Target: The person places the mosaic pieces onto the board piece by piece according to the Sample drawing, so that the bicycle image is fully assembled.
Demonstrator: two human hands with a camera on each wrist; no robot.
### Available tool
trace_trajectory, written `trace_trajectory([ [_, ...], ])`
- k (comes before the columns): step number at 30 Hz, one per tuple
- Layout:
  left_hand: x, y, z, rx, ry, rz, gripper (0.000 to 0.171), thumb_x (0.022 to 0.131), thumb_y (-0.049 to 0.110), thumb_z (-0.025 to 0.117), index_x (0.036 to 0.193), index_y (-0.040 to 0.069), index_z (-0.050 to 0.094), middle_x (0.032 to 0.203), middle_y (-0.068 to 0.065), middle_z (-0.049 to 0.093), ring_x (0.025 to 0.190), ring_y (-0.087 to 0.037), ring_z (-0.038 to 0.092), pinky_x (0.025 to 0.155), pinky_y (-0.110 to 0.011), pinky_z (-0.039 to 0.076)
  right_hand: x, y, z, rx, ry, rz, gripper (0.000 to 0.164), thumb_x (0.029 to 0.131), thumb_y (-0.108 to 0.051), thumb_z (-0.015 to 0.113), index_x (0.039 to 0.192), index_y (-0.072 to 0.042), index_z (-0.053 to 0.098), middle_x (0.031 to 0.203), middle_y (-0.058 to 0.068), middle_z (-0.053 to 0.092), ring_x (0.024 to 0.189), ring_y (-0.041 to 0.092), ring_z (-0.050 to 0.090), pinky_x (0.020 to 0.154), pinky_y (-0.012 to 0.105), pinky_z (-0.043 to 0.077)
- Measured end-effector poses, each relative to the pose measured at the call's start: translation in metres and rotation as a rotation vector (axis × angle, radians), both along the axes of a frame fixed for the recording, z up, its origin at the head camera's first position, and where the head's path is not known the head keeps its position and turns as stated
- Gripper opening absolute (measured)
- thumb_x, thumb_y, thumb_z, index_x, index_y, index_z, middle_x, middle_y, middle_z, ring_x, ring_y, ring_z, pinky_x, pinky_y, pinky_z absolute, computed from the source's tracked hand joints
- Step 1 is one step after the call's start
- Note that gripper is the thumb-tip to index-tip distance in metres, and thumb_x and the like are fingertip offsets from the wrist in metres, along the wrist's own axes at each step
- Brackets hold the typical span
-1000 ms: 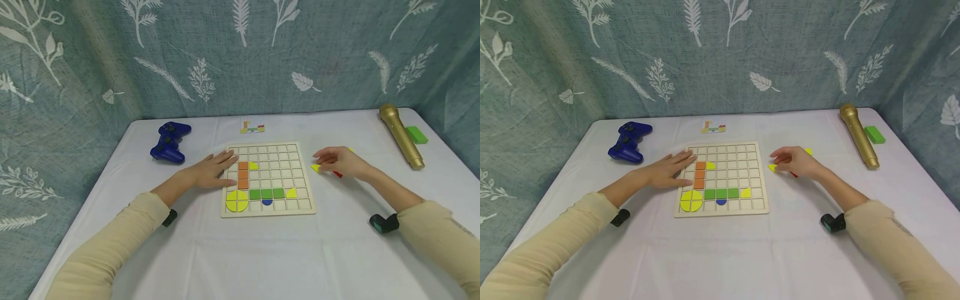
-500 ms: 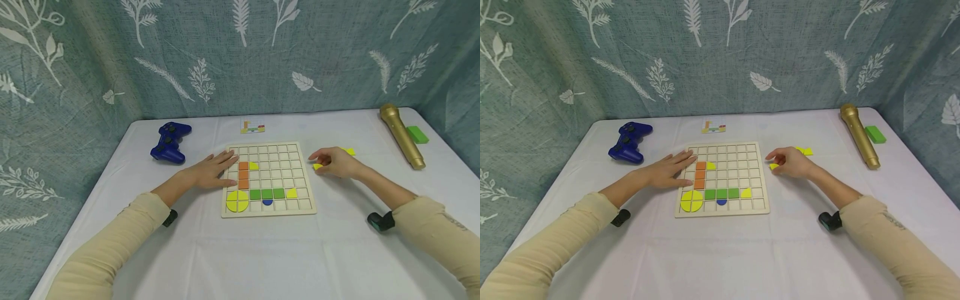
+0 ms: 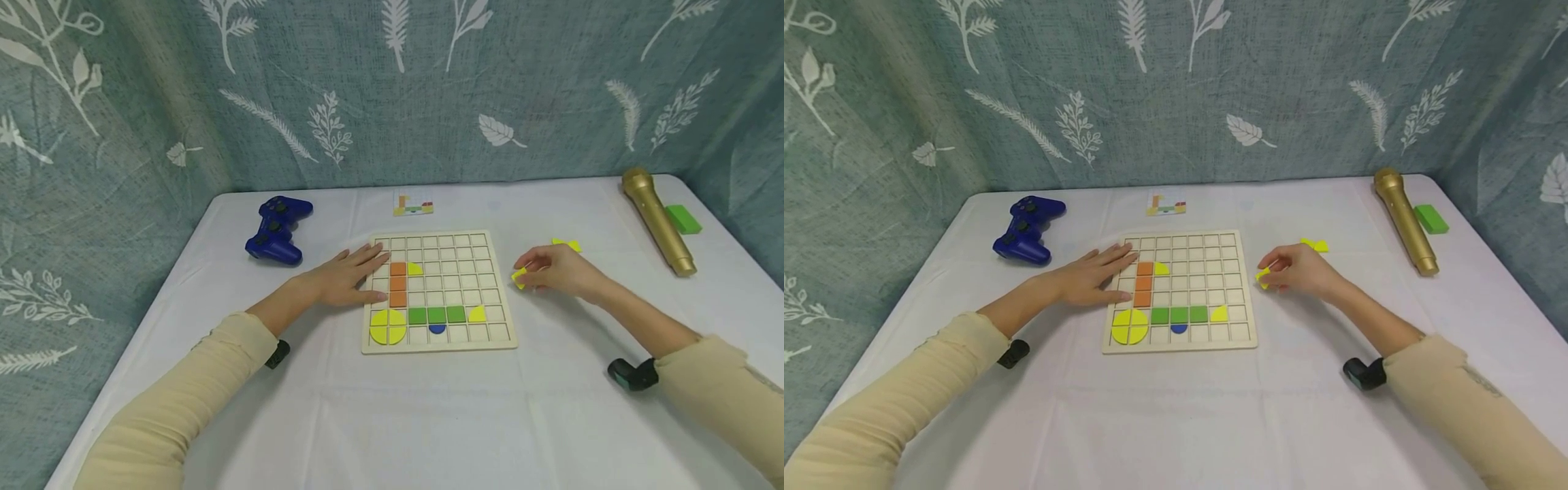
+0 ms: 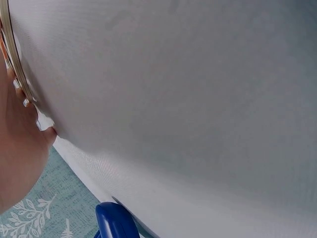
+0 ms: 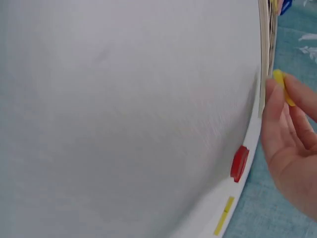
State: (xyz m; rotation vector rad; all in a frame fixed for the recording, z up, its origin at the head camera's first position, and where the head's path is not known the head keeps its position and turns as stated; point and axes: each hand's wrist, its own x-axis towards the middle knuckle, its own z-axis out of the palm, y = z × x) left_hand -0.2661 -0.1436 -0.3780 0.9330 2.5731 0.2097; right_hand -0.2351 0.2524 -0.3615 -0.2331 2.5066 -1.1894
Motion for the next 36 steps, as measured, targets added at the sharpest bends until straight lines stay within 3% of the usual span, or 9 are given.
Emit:
trace_trajectory([
  [3, 0.000, 0.001, 0.001, -0.007, -0.005, 0.001, 0.086, 0.093, 0.064, 0.042, 0.155, 0.020, 0.004, 0.159, -0.005, -0.004, 0.144, -0.024, -0.005, 0.113, -0.050, 0.000, 0.007, -0.003, -0.001, -0.081, -0.076, 0.002, 0.038, 0.084, -0.014, 0.075, 0.115, 0.003, 0.062, 0.095, 0.011, 0.056, 0.081, 0.017, 0.064, 0.072, 0.028, 0.055],
  [8, 0.000, 0.000, 0.003, -0.007, -0.008, -0.001, 0.087, 0.092, 0.066, 0.042, 0.155, 0.019, 0.004, 0.159, -0.005, -0.004, 0.144, -0.024, -0.006, 0.113, -0.050, 0.001, 0.018, -0.009, -0.003, -0.136, -0.133, 0.048, 0.041, 0.087, -0.014, 0.072, 0.123, 0.002, 0.062, 0.107, 0.012, 0.061, 0.087, 0.017, 0.064, 0.077, 0.027, 0.054],
  [13, -0.002, 0.000, 0.002, -0.018, -0.006, -0.002, 0.087, 0.092, 0.066, 0.041, 0.155, 0.020, 0.003, 0.159, -0.004, -0.004, 0.143, -0.023, -0.007, 0.113, -0.050, 0.000, 0.025, -0.016, -0.004, -0.071, -0.121, 0.066, 0.031, 0.087, -0.017, 0.072, 0.113, -0.002, 0.067, 0.097, 0.004, 0.069, 0.084, 0.019, 0.059, 0.072, 0.027, 0.052],
  [17, -0.002, 0.001, 0.001, -0.020, -0.008, -0.002, 0.087, 0.092, 0.065, 0.042, 0.155, 0.020, 0.003, 0.159, -0.004, -0.005, 0.143, -0.023, -0.007, 0.113, -0.049, 0.000, 0.031, -0.021, -0.003, -0.032, -0.123, 0.053, 0.032, 0.084, -0.020, 0.076, 0.109, -0.002, 0.067, 0.087, 0.002, 0.070, 0.080, 0.018, 0.061, 0.068, 0.027, 0.051],
  [24, -0.003, 0.001, 0.001, -0.020, -0.001, -0.005, 0.087, 0.092, 0.065, 0.042, 0.155, 0.020, 0.003, 0.159, -0.004, -0.004, 0.144, -0.024, -0.006, 0.113, -0.050, 0.001, 0.041, -0.033, -0.002, -0.113, -0.169, 0.071, 0.035, 0.083, -0.014, 0.076, 0.110, 0.005, 0.066, 0.084, 0.007, 0.069, 0.071, 0.019, 0.066, 0.068, 0.029, 0.055],
  [30, -0.003, 0.002, 0.001, -0.017, 0.003, -0.005, 0.087, 0.092, 0.065, 0.042, 0.155, 0.020, 0.003, 0.159, -0.005, -0.004, 0.144, -0.024, -0.005, 0.113, -0.051, 0.001, 0.049, -0.044, -0.003, -0.107, -0.146, 0.105, 0.028, 0.083, -0.010, 0.075, 0.106, 0.005, 0.067, 0.075, 0.006, 0.065, 0.063, 0.019, 0.062, 0.063, 0.027, 0.053],
  [36, -0.002, 0.002, 0.001, -0.014, -0.004, -0.004, 0.087, 0.092, 0.065, 0.042, 0.155, 0.020, 0.003, 0.159, -0.005, -0.004, 0.144, -0.024, -0.005, 0.113, -0.051, 0.001, 0.055, -0.054, -0.003, -0.022, -0.033, 0.135, 0.020, 0.081, -0.011, 0.077, 0.097, -0.001, 0.070, 0.069, 0.002, 0.061, 0.058, 0.017, 0.056, 0.054, 0.024, 0.046],
])
